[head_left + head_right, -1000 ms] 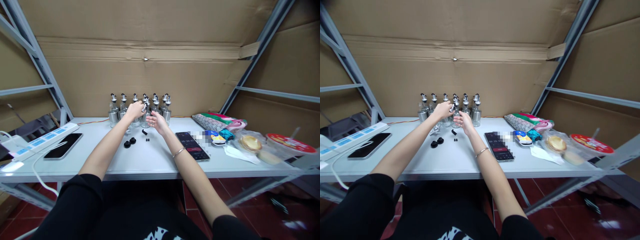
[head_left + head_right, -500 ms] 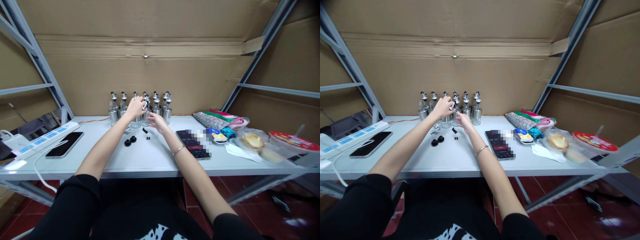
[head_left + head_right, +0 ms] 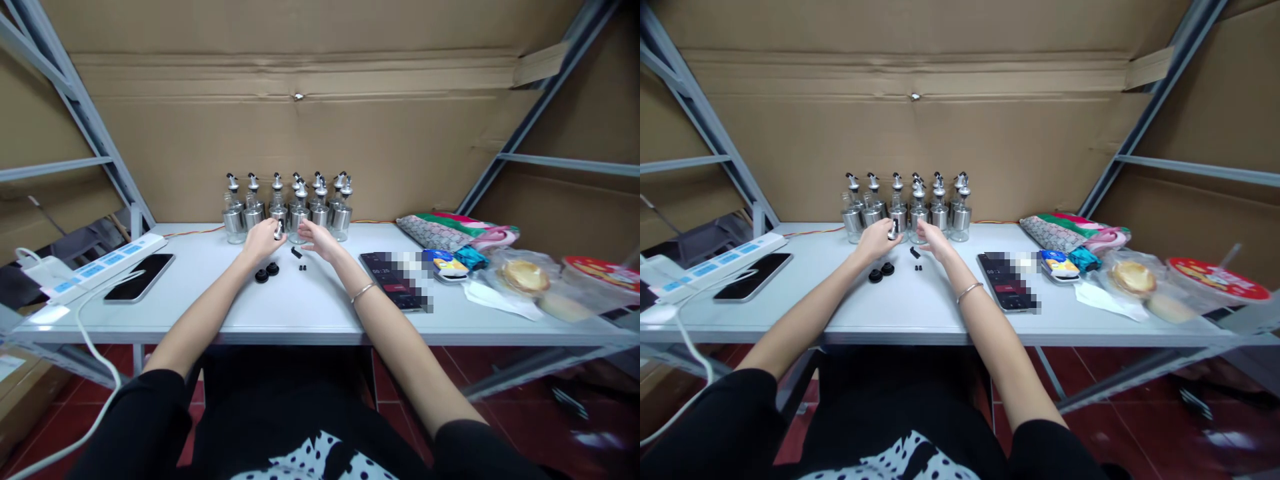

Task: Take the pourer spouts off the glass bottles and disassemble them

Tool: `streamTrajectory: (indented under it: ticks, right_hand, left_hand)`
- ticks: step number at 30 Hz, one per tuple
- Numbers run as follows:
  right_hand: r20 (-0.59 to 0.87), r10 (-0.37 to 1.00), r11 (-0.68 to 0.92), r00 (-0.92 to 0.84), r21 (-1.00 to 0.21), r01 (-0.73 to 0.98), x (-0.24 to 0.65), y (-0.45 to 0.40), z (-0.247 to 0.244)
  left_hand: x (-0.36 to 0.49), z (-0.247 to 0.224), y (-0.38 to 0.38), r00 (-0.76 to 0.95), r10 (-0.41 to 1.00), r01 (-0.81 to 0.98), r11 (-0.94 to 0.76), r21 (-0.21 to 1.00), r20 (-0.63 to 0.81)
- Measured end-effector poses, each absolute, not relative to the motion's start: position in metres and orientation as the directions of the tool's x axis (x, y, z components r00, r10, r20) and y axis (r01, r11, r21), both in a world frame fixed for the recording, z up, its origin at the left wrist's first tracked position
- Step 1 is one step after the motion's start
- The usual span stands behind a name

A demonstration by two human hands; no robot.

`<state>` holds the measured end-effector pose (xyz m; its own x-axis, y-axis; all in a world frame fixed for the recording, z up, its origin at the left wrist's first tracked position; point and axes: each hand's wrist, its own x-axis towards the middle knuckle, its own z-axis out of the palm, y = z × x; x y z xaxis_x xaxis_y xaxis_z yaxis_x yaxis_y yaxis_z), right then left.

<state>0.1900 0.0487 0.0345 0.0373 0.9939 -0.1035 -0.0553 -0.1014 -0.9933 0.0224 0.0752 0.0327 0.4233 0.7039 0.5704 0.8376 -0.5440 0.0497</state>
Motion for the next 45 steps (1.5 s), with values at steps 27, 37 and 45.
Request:
streamTrajectory:
  ticks: [27, 37, 45]
  right_hand:
    - [0.617, 0.732, 0.581, -0.291, -0.341, 0.739, 0.166, 0.029, 0.036]
    - [0.643, 0.764, 0.455, -0.043, -0.491, 0.743, 0.176, 0.032, 0.037]
    - [0.339, 0.94, 0.199, -0.034, -0.468, 0.861, 0.2, 0.053, 0.026]
  left_hand:
    - [0.015, 0.038, 0.057, 0.437, 0.691, 0.816, -0.574, 0.069, 0.576]
    - [0.015, 0.039, 0.049, 0.456, 0.587, 0.713, -0.691, 0.12, 0.669]
    - [0.014, 0.035, 0.053, 0.466, 0.563, 0.718, -0.692, 0.08, 0.683]
